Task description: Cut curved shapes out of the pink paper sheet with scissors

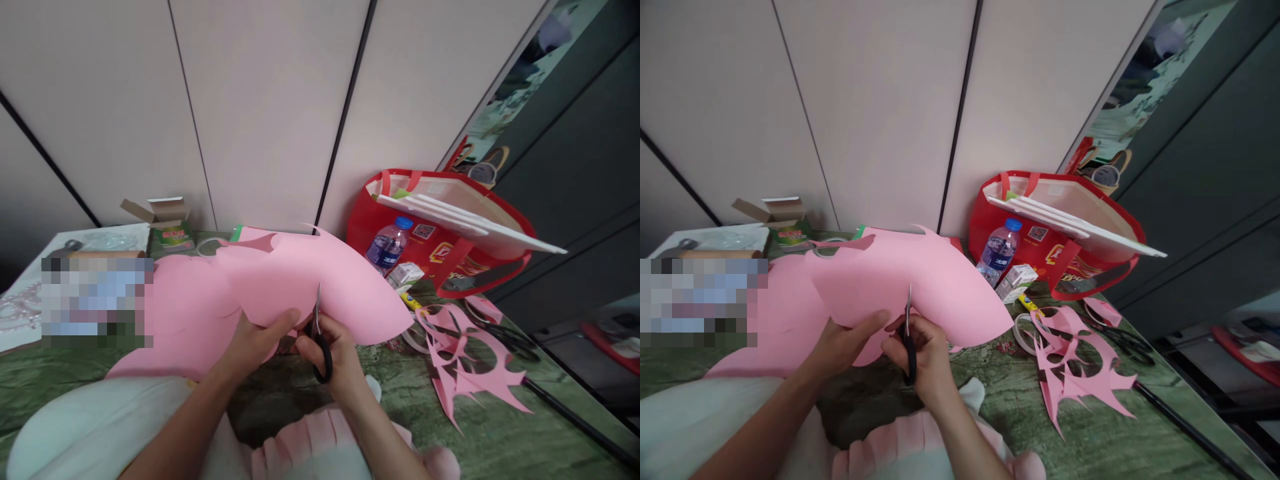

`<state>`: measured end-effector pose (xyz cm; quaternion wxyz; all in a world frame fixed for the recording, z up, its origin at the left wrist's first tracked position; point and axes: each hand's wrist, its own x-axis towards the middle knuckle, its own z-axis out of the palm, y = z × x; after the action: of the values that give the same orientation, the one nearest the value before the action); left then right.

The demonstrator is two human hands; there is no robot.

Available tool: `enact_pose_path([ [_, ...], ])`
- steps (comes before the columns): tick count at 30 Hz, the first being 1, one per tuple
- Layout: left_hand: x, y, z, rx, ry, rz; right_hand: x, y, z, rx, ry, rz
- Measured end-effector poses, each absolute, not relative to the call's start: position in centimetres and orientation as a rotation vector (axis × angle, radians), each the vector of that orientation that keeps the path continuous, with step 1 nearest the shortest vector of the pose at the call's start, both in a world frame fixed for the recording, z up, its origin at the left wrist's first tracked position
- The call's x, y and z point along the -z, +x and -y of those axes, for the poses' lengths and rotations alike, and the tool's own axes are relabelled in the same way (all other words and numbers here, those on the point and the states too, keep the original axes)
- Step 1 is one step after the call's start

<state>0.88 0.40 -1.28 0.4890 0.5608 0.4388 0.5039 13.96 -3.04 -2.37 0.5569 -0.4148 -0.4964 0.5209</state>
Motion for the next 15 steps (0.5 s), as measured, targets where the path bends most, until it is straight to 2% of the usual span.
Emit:
enact_pose_path([
  [15, 1.47, 0.71, -0.76, -1.229, 1.333, -1.034, 2.23, 13.83, 3.08, -1.303, -0.985, 1.122],
])
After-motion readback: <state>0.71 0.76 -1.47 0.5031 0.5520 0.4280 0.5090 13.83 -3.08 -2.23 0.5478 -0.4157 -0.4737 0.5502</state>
